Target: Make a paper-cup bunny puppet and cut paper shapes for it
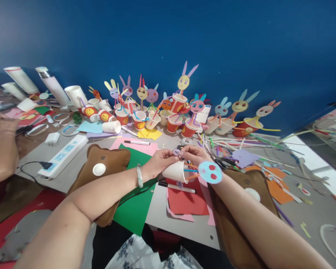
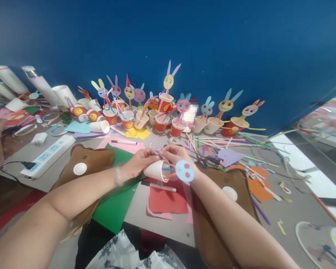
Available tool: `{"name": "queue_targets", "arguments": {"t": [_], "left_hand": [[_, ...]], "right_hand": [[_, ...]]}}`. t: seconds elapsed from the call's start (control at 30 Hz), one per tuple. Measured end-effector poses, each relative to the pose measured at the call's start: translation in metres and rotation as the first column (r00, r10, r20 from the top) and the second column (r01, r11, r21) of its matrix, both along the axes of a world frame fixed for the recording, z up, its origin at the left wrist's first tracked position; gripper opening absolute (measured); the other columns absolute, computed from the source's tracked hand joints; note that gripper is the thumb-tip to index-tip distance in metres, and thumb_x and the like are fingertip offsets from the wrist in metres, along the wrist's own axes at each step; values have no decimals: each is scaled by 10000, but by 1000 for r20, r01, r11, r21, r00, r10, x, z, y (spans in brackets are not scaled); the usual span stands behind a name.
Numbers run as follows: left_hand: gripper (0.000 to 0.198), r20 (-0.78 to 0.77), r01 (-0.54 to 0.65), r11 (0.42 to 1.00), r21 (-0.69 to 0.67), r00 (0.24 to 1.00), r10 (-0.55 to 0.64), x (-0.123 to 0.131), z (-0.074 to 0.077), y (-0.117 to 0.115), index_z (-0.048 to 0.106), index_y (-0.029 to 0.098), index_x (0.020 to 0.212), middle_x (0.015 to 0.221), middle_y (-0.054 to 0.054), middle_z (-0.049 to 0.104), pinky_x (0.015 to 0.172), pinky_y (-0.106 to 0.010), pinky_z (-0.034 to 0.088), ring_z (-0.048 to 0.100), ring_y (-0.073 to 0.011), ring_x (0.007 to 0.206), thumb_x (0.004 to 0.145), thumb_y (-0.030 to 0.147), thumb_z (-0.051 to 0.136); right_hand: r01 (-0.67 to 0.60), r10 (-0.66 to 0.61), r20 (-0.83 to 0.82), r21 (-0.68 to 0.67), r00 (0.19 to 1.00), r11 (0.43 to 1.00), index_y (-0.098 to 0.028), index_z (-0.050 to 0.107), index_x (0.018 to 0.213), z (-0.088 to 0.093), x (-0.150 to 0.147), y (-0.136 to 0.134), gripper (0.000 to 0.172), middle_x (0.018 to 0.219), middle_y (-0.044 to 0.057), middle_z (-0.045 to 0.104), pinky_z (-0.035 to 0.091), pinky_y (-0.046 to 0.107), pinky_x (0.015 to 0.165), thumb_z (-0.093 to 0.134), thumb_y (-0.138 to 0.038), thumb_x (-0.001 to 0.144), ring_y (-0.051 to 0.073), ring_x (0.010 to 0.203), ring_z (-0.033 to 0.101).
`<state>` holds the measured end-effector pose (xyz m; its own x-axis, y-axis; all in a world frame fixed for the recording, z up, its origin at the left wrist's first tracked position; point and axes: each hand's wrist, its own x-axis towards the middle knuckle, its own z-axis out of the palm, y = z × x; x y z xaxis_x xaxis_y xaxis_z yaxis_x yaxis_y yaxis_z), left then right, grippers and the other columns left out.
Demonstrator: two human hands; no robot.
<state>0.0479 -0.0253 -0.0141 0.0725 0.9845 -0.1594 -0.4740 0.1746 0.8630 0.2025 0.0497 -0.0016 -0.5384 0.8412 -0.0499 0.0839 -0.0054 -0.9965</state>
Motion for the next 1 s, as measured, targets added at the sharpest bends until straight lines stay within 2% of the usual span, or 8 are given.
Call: {"name": "queue_targets", "arguments": {"t": [0.27,0.5,0.67,1.0], "left_hand": [[459,-32,-40,999,-13,999,39,0,3,-1,628,107,760,697,-10,649,606,-248,428,576,-109,608,548,418,891],[448,-25,-63,997,-37,998,62,-2,3,0,618,113,753,684,10,628,629,-246,419,557,-99,615,542,395,895],[418,-22,-56,997,-54,998,54,0,4,0,628,114,758,701,-3,661,659,-253,425,582,-110,641,529,335,899],[349,-37,-43,999,-12,998,42,-2,2,1,615,116,803,719,-15,667,663,-227,421,598,-102,653,601,266,857]], "right_hand": [[20,-27,-49,-141,998,990,-193,619,691,-5,3,0,322,623,-27,612,413,248,496,815,-446,655,103,508,526],[105,-113,-95,-86,989,991,-214,570,651,-10,1,6,374,571,-48,533,403,258,479,830,-481,622,105,489,494],[6,-26,-102,-188,994,982,-199,631,689,-4,-1,0,315,702,10,671,480,276,542,854,-408,612,146,585,613],[-28,4,-120,-196,993,980,-187,674,656,-1,-1,-5,232,704,-2,676,484,263,576,850,-335,623,130,603,628]]}}
